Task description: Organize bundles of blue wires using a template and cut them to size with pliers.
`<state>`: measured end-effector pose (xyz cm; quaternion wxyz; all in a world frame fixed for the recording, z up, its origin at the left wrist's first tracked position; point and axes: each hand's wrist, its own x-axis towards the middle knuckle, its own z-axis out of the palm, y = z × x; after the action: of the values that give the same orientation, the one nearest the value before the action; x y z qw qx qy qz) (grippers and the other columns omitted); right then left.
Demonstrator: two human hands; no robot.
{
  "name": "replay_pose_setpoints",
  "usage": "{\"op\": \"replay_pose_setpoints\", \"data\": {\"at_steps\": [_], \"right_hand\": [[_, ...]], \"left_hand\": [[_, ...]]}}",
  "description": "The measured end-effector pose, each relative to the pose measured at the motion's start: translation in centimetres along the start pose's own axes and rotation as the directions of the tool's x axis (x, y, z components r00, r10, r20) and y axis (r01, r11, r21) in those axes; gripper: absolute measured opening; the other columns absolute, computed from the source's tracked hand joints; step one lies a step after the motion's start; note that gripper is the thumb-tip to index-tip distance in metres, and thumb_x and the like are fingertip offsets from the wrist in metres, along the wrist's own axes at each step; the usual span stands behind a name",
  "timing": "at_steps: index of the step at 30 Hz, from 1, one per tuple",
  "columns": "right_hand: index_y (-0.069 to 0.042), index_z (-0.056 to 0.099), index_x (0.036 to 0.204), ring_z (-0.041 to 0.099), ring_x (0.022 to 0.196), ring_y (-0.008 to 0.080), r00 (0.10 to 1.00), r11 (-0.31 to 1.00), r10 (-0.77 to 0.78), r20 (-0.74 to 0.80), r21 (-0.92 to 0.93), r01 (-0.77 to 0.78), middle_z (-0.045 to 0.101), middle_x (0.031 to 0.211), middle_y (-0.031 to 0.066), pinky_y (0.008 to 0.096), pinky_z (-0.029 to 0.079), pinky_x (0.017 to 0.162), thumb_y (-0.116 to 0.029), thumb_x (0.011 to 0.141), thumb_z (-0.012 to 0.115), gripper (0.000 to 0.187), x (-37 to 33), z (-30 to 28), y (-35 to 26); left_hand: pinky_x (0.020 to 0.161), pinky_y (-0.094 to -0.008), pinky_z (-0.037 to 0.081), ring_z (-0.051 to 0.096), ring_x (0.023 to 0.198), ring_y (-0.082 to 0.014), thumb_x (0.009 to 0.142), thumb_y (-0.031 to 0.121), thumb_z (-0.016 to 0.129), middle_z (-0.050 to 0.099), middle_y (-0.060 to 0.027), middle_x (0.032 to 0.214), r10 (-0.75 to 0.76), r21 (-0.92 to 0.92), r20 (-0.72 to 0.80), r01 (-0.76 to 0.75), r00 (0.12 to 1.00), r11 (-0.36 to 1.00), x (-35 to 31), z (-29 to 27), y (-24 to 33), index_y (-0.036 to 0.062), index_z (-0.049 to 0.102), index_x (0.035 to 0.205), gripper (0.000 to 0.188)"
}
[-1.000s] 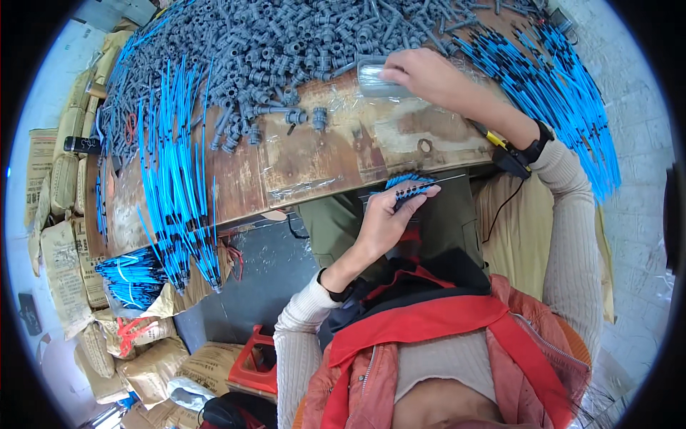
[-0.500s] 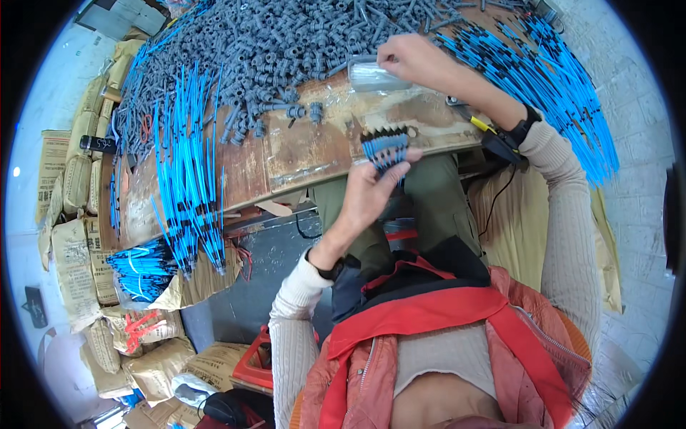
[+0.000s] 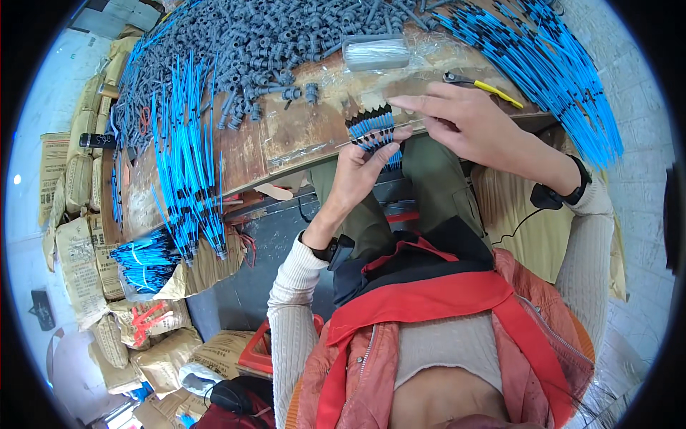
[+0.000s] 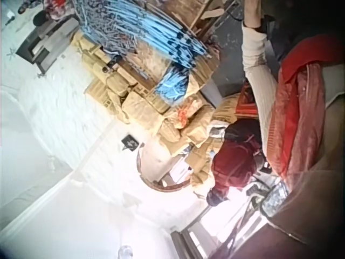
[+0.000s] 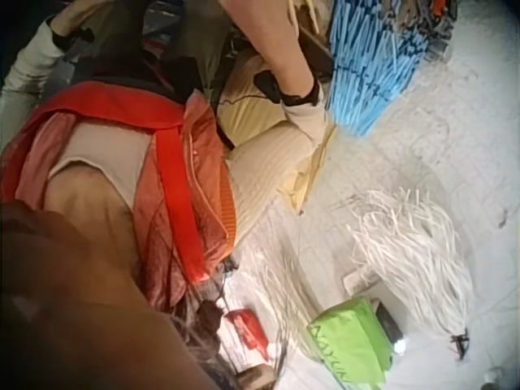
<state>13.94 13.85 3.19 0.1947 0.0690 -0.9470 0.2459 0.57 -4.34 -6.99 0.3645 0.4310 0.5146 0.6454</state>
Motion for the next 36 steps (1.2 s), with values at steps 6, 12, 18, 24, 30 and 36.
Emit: {"op": "replay_pose_setpoints", "data": {"at_steps": [6, 12, 18, 24, 30, 36], "right_hand": [[-0.012, 0.059, 0.135, 0.057, 0.071, 0.0287, 0.999, 1.0, 0.026, 0.025, 0.009, -0.027, 0.053, 0.084, 0.0112, 0.039, 0.046, 0.063, -0.003, 0.088, 0.06, 0.048, -0.1, 0.2, 0.1], [-0.008, 0.062, 0.127, 0.059, 0.081, 0.0297, 0.999, 0.988, -0.004, 0.041, -0.157, 0.01, 0.054, 0.091, 0.0116, 0.0407, 0.048, 0.07, -0.007, 0.087, 0.06, 0.04, 0.2, -0.3, -0.4], [-0.007, 0.066, 0.112, 0.057, 0.096, 0.0264, 0.984, 0.908, -0.178, 0.03, -0.38, 0.175, 0.056, 0.095, 0.0081, 0.0372, 0.048, 0.078, -0.007, 0.08, 0.064, 0.033, 0.7, -1.5, -0.6], [-0.004, 0.066, 0.107, 0.058, 0.095, 0.0268, 0.978, 0.927, -0.204, -0.033, -0.327, 0.182, 0.056, 0.096, 0.0091, 0.0371, 0.049, 0.077, -0.005, 0.08, 0.063, 0.027, 0.9, -1.0, 0.0], [-0.004, 0.064, 0.107, 0.058, 0.089, 0.0265, 0.974, 0.948, -0.181, -0.134, -0.289, 0.137, 0.053, 0.094, 0.0096, 0.0375, 0.048, 0.072, -0.013, 0.082, 0.068, 0.027, 0.5, 0.1, -0.2], [-0.003, 0.063, 0.106, 0.058, 0.087, 0.0259, 0.964, 0.932, -0.215, -0.154, -0.327, 0.155, 0.052, 0.092, 0.0093, 0.037, 0.048, 0.071, -0.017, 0.082, 0.07, 0.029, 0.5, 0.3, -0.1]], "left_hand": [[0.1, -0.0329, 0.05, 0.062, 0.12, -0.0214, 0.1, -0.001, 0.053, 0.066, -0.013, 0.125, 0.016, 0.012, 0.0, -0.016, 1.0, 1.0, 0.0, 0.0, 0.1, -0.0038, 0.062, 0.126, 0.027], [0.101, -0.0325, 0.05, 0.062, 0.12, -0.0209, 0.1, 0.0, 0.053, 0.066, -0.013, 0.126, 0.027, 0.038, 0.027, -0.028, 0.999, 0.999, 0.2, -0.2, 0.0, -0.0038, 0.062, 0.126, 0.028], [0.102, -0.0331, 0.049, 0.062, 0.12, -0.0212, 0.1, 0.0, 0.053, 0.066, -0.0131, 0.126, -0.046, 0.034, 0.027, 0.045, 0.999, 0.998, 0.2, -0.1, 0.0, -0.0038, 0.062, 0.126, 0.028], [0.103, -0.0333, 0.048, 0.062, 0.119, -0.0213, 0.1, 0.0, 0.054, 0.067, -0.0132, 0.125, -0.05, 0.011, 0.041, 0.05, 0.998, 0.999, 0.4, 0.0, 0.3, -0.004, 0.062, 0.126, 0.028], [0.104, -0.0335, 0.048, 0.062, 0.119, -0.0216, 0.1, 0.0, 0.054, 0.067, -0.0142, 0.124, -0.053, -0.024, 0.028, 0.053, 0.998, 0.998, 0.4, 0.1, 0.7, -0.0055, 0.061, 0.126, 0.028], [0.105, -0.0345, 0.047, 0.062, 0.118, -0.0222, 0.1, 0.001, 0.054, 0.067, -0.0151, 0.124, -0.071, -0.068, 0.028, 0.073, 0.997, 0.995, 0.6, 0.2, 0.7, -0.0062, 0.061, 0.126, 0.028]]}}
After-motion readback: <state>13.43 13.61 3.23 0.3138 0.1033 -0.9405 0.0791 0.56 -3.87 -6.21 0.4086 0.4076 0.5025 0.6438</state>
